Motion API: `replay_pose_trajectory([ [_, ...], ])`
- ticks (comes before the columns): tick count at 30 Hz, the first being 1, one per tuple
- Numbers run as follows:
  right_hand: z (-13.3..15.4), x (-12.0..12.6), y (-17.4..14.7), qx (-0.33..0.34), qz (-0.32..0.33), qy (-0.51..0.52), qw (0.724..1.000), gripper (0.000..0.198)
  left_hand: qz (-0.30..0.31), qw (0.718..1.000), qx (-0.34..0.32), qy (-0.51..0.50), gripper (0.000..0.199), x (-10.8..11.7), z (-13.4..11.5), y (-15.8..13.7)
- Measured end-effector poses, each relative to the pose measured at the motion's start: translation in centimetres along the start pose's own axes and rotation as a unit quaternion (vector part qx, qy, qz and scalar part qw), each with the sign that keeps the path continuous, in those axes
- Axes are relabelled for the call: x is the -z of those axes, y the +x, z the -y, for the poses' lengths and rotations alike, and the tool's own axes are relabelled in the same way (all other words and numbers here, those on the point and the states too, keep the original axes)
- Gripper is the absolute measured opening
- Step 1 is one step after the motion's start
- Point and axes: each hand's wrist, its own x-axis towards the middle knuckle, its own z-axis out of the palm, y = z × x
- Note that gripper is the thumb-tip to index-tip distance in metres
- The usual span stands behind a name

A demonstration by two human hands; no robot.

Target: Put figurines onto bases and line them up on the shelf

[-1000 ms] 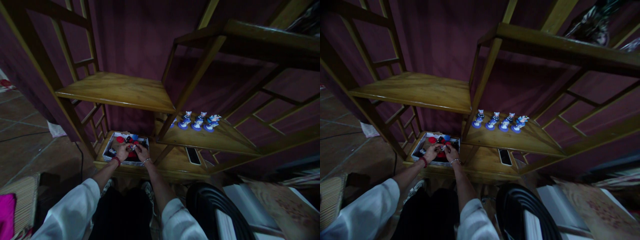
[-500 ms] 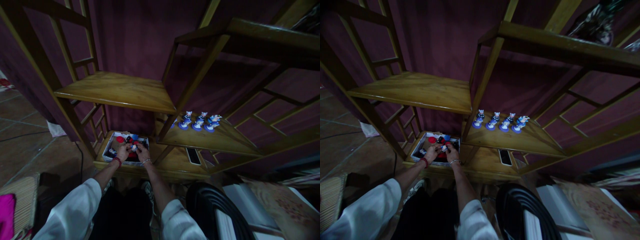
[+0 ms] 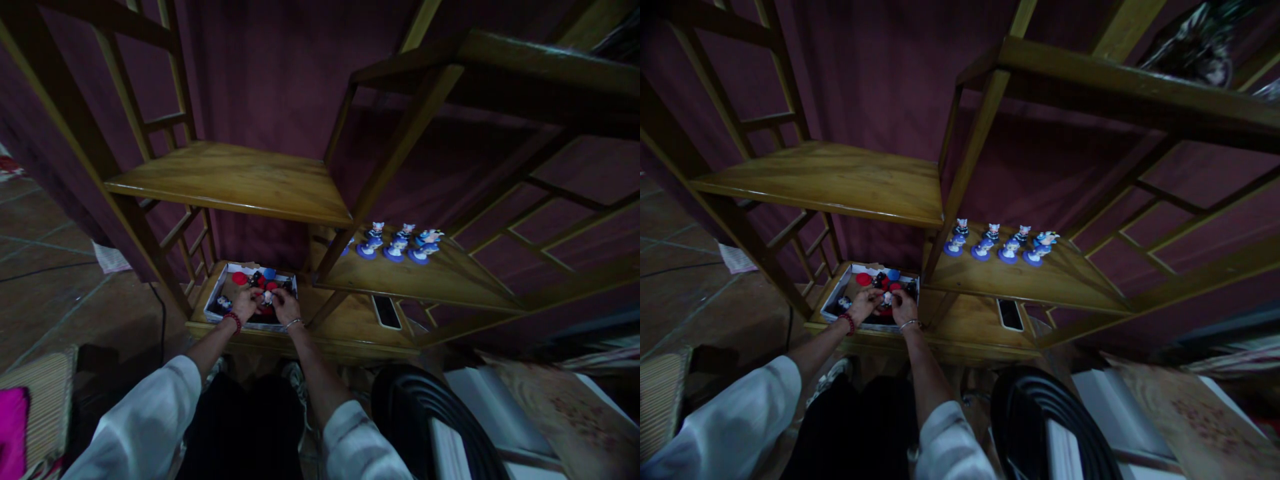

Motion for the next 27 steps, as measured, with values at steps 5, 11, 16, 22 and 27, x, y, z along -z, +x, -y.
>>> replay_pose_trajectory([
  [5, 0.89, 0.22, -0.42, -0.010, 0.007, -0.049, 0.999, 0.027, 0.011, 1.000, 0.013, 0.019, 0.014, 0.16, -0.01, -0.16],
  [11, 0.96, 0.21, -0.63, 0.048, 0.000, -0.045, 0.998, 0.030, 0.019, 1.000, 0.003, 0.000, 0.007, 0.14, -0.16, -0.36],
  [16, 0.37, 0.12, -0.31, 0.047, 0.010, -0.037, 0.998, 0.033, 0.029, 0.999, -0.010, -0.012, 0.008, 0.16, -0.29, -0.53],
  [22, 0.82, 0.72, -0.30, 0.033, 0.010, -0.010, 0.999, 0.038, 0.047, 0.998, -0.015, -0.026, 0.013, 0.34, 0.00, -0.29],
  [27, 0.64, 0.73, -0.18, 0.008, 0.006, 0.005, 1.000, 0.039, 0.054, 0.998, 0.000, -0.027, 0.020, 0.42, 0.08, -0.25],
])
